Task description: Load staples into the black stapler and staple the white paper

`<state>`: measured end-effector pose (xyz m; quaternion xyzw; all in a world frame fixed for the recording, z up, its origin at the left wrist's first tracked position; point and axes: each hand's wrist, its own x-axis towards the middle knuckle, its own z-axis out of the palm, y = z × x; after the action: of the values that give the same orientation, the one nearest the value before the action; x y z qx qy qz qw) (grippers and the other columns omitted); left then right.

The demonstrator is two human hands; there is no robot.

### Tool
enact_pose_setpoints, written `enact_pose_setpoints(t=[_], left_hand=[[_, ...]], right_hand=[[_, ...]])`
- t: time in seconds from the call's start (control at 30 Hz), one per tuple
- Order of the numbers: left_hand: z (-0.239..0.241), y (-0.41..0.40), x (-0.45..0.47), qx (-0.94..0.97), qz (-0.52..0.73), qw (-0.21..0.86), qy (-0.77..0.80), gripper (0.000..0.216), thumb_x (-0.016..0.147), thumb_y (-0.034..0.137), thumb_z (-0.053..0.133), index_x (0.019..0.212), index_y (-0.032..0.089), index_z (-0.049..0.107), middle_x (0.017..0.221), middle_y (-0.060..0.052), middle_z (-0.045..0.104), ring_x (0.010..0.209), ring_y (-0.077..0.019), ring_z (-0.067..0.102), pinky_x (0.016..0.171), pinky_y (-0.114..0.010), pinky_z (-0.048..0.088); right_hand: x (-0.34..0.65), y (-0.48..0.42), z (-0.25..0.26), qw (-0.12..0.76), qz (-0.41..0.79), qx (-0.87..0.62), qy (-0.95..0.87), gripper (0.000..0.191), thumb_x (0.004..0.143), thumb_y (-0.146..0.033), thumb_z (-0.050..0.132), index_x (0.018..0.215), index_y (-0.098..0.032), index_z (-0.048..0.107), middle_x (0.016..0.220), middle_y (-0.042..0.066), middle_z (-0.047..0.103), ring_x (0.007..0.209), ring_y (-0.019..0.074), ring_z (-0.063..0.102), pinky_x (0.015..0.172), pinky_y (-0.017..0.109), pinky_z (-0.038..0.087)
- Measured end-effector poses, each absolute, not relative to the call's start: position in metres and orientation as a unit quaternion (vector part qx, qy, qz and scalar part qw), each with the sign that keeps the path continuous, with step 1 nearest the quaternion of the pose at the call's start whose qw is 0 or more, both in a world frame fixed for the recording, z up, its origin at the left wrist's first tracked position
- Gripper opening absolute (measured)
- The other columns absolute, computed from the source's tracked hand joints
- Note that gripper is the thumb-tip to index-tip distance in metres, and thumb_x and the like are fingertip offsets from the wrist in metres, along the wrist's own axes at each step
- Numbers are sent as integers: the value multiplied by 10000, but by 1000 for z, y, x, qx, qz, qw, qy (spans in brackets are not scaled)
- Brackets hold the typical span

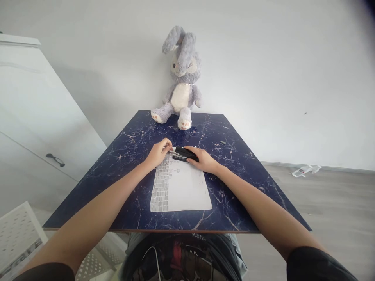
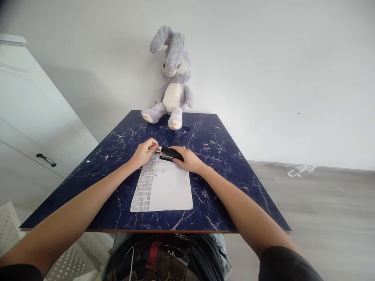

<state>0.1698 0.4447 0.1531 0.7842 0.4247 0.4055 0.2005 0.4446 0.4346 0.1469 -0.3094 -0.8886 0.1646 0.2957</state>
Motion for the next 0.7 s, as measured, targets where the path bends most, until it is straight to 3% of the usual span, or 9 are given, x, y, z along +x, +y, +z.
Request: enact_pose_setpoints(t=[0.4, 0.53, 0.7], left_hand=[[147, 455, 162, 823, 333, 178, 426, 184, 845, 354, 746, 979, 247, 814, 1002, -58, 782, 934, -240, 685, 862, -353, 528], [144, 460, 160, 811, 325, 231, 429, 221, 836, 370, 751, 990, 234, 831, 998, -62, 801, 901, -245, 712, 828, -349, 546], [143, 463, 157, 796, 324, 287, 422, 230, 815, 353, 772, 992, 216, 826, 1033, -70, 810, 949, -262, 749, 891, -367, 560]], right_hand=[[446, 435, 146, 296, 168, -307, -889, 546, 966, -263, 602, 1499, -223, 492, 1380, 117, 651, 1187, 300, 663, 1045, 461, 526], [446, 436, 145, 296, 165, -305, -890, 554, 971, -278, 602, 1509, -230, 481, 1397, 115, 642, 1213, 304, 652, 1047, 467, 523], [447, 438, 142, 300, 166, -301, -890, 555, 970, -270, 602, 1510, -223, 482, 1414, 114, 633, 1225, 302, 647, 1065, 469, 510]])
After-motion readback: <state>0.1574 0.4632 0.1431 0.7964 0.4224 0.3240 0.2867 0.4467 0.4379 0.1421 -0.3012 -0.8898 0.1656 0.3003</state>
